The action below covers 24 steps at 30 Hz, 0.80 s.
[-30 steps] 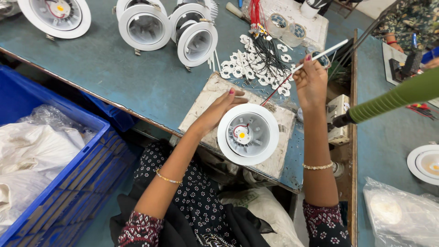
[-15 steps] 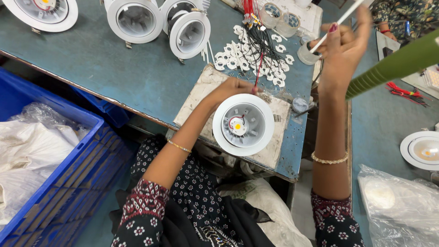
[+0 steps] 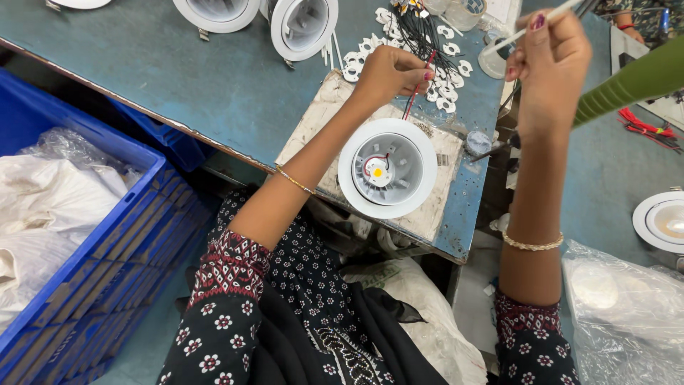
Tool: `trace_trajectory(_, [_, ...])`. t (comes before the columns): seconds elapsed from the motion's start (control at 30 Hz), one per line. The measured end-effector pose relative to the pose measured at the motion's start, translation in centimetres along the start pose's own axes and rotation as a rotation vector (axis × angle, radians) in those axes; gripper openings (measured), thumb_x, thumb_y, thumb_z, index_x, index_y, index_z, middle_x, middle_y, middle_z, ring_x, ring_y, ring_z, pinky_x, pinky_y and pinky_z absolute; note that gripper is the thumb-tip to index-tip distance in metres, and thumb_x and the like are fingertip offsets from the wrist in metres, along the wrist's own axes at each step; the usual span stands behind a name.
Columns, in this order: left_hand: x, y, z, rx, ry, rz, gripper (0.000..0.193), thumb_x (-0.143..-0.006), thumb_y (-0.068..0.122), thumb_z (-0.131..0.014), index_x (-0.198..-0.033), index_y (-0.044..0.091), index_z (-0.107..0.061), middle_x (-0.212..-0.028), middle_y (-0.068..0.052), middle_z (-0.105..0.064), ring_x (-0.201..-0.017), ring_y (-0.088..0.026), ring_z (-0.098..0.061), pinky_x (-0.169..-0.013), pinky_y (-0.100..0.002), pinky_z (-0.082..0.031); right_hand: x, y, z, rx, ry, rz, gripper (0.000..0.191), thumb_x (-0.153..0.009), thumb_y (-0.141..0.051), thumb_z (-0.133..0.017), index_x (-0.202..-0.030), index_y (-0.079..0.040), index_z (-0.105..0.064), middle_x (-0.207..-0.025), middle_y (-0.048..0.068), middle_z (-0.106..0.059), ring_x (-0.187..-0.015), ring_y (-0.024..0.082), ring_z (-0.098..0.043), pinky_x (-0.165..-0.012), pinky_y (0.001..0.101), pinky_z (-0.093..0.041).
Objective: The person assembles a recessed LED light fixture by connecting wires to the internal LED module, securing components with a screwdriver, and inserting a plastic tube into the housing. The person handles wires, a screwdriver, and a plastic tube while working at a cluttered assembly table.
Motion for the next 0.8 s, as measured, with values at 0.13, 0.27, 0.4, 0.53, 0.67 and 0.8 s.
trace_trajectory(0.13, [0.9,-3.2,1.2,-0.052,-0.081,0.278,0.043,-0.095,0.037,-0.074,-0.092,-0.005,-0.079,-0.083,-0.013,-0.08,-0.069,-0.013,-0.074,-0.067,-0.027,-0.062,0.2,3.8,0.0,0.497,-0.061,0.122,0.02,-0.113,-0.008,-0.056,-0.096,-0.001,-0.066,-0.099,0.006,-0.065,-0.087,0.012,-0.057,-0.079,0.0246,-0.05])
trace_trajectory(0.27, [4.8,-5.8,1.3,-0.069,-0.45,0.313,0.035,-0.091,0.025,-0.075,-0.112,-0.003,-0.078,-0.097,-0.007,-0.081,-0.08,-0.008,-0.073,-0.073,-0.026,-0.06,2.6,10.0,-0.1,0.537,-0.185,-0.254,0.021,-0.107,-0.012,-0.048,-0.094,-0.007,-0.064,-0.086,0.001,-0.064,-0.077,0.01,-0.059,-0.074,0.0231,-0.05])
trace_trajectory(0.4, [7.0,-7.7,1.3,0.255,-0.435,0.484,0.029,-0.091,0.01,-0.073,-0.115,-0.005,-0.076,-0.096,-0.012,-0.078,-0.076,-0.012,-0.071,-0.068,-0.027,-0.059,6.2,13.6,-1.9,0.426,-0.33,-0.373,0.022,-0.111,-0.018,-0.053,-0.102,-0.004,-0.068,-0.08,0.003,-0.06,-0.071,0.01,-0.053,-0.064,0.0257,-0.045])
trace_trajectory(0.53, [7.6,-8.4,1.2,0.347,-0.332,0.477,0.028,-0.089,0.007,-0.073,-0.115,-0.005,-0.075,-0.098,-0.012,-0.078,-0.08,-0.011,-0.073,-0.072,-0.026,-0.061,8.7,15.1,-3.2,0.189,-0.369,-0.558,0.015,-0.1,-0.015,-0.065,-0.105,-0.003,-0.07,-0.091,0.001,-0.071,-0.077,0.006,-0.062,-0.069,0.0231,-0.052])
trace_trajectory(0.67, [8.4,-9.1,1.0,0.457,-0.313,0.466,0.028,-0.089,0.006,-0.073,-0.114,-0.005,-0.074,-0.098,-0.012,-0.078,-0.079,-0.013,-0.074,-0.072,-0.027,-0.062,8.4,15.5,-3.5,0.063,-0.359,-0.633,0.018,-0.096,-0.017,-0.071,-0.107,-0.003,-0.07,-0.095,0.002,-0.072,-0.08,0.007,-0.065,-0.072,0.0221,-0.054])
trace_trajectory(0.8, [8.4,-9.5,1.3,0.381,-0.242,0.373,0.019,-0.091,0.005,-0.072,-0.105,-0.006,-0.076,-0.091,-0.01,-0.077,-0.075,-0.012,-0.071,-0.067,-0.026,-0.059,6.6,16.0,-3.8,0.227,-0.409,-0.503,0.018,-0.094,-0.015,-0.073,-0.106,-0.002,-0.071,-0.093,0.002,-0.074,-0.077,0.005,-0.066,-0.069,0.0213,-0.054])
Point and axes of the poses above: each hand's wrist, its own x-axis away from the middle knuckle, its own z-axis out of the back of the hand, y = z × x, the point moved 5 cm from there along -x, towards the middle knuckle
